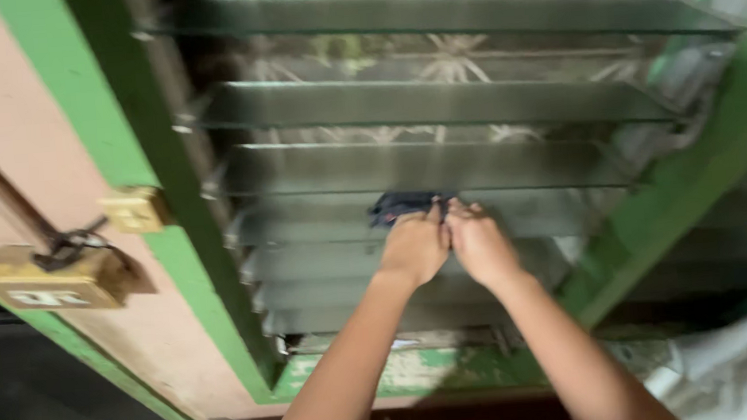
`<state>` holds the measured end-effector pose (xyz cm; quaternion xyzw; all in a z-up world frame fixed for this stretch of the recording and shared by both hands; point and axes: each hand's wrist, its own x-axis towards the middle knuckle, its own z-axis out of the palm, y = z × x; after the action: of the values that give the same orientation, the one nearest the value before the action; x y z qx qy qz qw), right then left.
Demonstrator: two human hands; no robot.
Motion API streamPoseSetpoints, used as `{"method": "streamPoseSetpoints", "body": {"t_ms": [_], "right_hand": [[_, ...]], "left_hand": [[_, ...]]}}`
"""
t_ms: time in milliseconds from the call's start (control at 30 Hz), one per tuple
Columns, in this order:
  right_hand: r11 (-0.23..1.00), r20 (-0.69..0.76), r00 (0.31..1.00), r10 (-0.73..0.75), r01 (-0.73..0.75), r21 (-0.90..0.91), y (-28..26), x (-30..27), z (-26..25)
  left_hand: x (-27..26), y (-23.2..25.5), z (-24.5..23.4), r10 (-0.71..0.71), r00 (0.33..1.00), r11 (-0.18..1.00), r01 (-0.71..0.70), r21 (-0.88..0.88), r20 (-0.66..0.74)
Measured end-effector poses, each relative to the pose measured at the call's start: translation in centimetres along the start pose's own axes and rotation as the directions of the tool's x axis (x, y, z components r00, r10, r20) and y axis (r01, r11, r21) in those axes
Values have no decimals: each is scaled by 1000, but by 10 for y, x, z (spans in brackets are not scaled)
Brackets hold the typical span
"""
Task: The person cleans the glass slats of a jalousie window by hand with a cloth, wiping both sides of the glass panes.
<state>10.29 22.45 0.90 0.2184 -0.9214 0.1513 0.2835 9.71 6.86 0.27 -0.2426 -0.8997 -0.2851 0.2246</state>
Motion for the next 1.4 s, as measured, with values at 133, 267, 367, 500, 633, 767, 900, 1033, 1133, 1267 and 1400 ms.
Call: {"method": "streamPoseSetpoints", "body": {"t_ms": [133,267,367,500,633,767,900,1033,1133,1267,1400], "right_hand": [[976,-24,976,217,-217,11,20,-22,-52],[974,-11,985,173,-170,152,-8,-20,-32],[975,-43,999,-23,32,222,-48,-9,19],[984,6,996,-93,91,152,-125,35,89],[985,11,1000,-17,15,170,-204,76,126],[978,-55,998,-39,50,202,-206,89,106],[891,203,940,273,-327,315,-148,77,75],[934,53,955,293,-298,197,-56,50,32],[881,112,882,457,-467,79,10,20,-18],[820,80,820,566,-551,-155,51,-1,-58],[849,96,846,525,-511,-136,23,12,-31]], "left_hand": [[21,29,39,-25,998,992,18,124,54],[-1,3,17,-156,988,981,153,116,9],[-31,-45,-25,-172,983,941,185,283,-69],[-59,-121,-94,-231,970,878,243,412,-81],[-65,-178,-145,-269,962,873,263,411,-46],[-55,-177,-154,-288,957,904,277,325,-16],[-28,-135,-123,-259,964,944,238,227,67],[15,-66,-37,-197,975,980,197,12,105],[51,-2,40,-174,953,985,167,49,247],[60,64,96,81,996,995,-80,52,-29],[45,40,62,-154,973,986,163,-38,174]]}}
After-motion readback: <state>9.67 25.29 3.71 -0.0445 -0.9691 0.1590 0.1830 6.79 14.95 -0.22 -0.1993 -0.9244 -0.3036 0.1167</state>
